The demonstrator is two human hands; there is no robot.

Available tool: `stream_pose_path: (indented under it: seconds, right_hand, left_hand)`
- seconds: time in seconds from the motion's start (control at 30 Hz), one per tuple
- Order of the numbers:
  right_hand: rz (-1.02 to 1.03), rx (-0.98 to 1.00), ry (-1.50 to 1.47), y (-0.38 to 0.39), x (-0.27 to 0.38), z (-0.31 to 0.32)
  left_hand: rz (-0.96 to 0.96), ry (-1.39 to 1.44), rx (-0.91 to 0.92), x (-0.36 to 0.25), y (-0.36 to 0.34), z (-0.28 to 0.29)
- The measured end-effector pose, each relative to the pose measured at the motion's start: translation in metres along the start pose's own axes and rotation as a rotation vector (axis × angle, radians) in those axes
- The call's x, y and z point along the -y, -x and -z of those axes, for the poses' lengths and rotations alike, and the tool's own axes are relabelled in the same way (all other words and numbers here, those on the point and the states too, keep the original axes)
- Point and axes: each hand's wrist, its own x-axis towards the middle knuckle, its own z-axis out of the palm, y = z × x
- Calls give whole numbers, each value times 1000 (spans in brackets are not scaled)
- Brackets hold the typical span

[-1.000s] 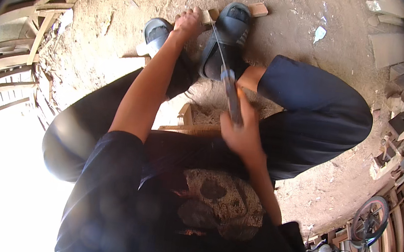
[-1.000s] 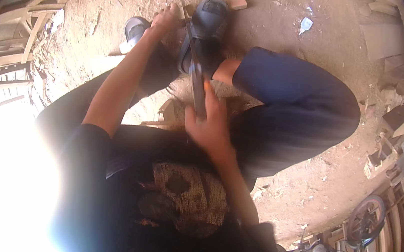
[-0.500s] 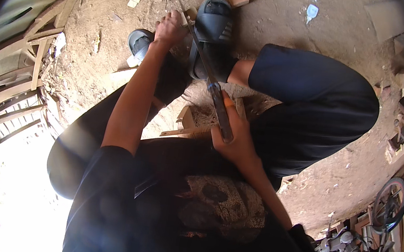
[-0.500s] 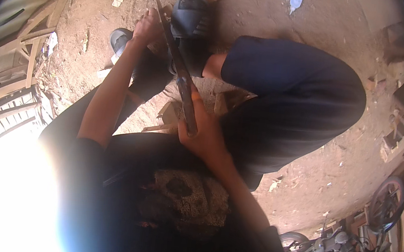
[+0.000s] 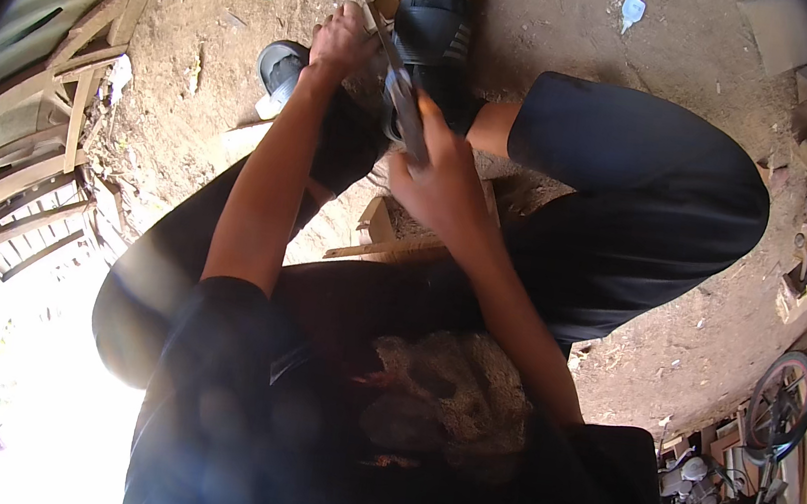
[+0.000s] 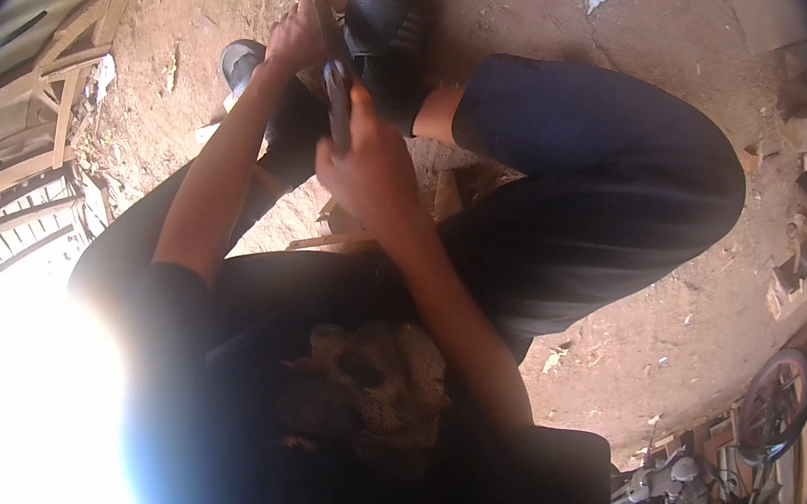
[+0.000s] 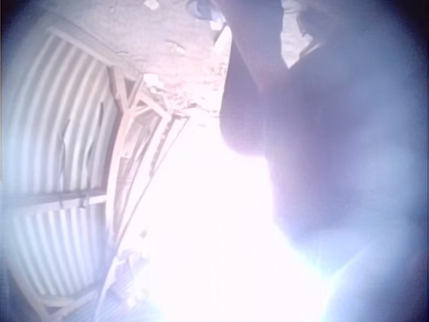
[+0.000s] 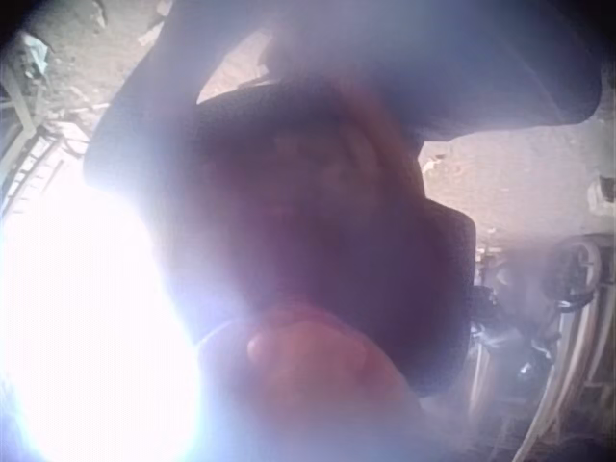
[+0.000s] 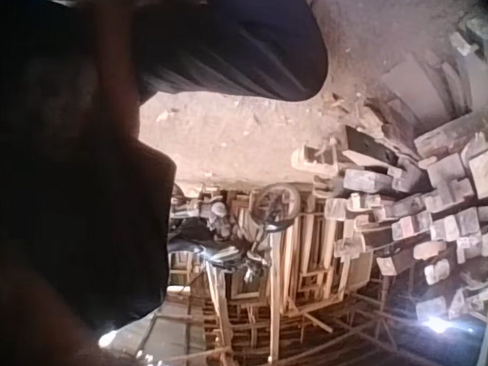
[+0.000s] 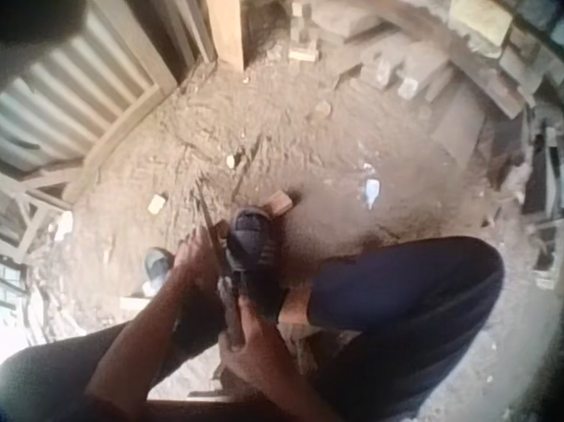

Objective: The person sits on the ground and uses a hand saw to cut a small piece of wood held between their feet. The sawing motion is repetitive and continuous throughout the clip.

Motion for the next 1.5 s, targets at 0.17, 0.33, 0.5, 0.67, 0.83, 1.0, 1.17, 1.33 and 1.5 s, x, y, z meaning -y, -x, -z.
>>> stream_pose_path:
  seconds: [0.17, 0.33, 0.5, 0.67, 0.83, 1.0, 1.17, 1.33, 1.5]
  right_hand:
    - [148, -9, -10, 34, -6, 14]
    - [-59, 118, 32, 60, 6, 37]
    - [182, -23, -14, 26, -5, 9]
    - [-233, 190, -55, 101, 24, 50]
    - [-45, 145, 115, 46, 15, 34]
    - [98, 106, 97, 104, 4, 45]
    - [-50, 156, 38, 114, 24, 54]
    - [-62, 141, 88, 105, 27, 45]
    - [-94, 156, 131, 142, 32, 64]
  left_hand:
    - [36, 6, 21, 3, 5, -7]
    - [16, 16, -58, -9, 2, -9]
    - [46, 25, -36, 6, 3, -5]
    - [53, -48, -33, -10, 7, -4]
    - [75, -17, -27, -8, 6, -4]
    - [47, -4, 8, -4, 9, 3]
    - [48, -16, 26, -8, 7, 2]
    - [41, -30, 9, 2, 7, -6]
    - [13, -12, 7, -7, 11, 1]
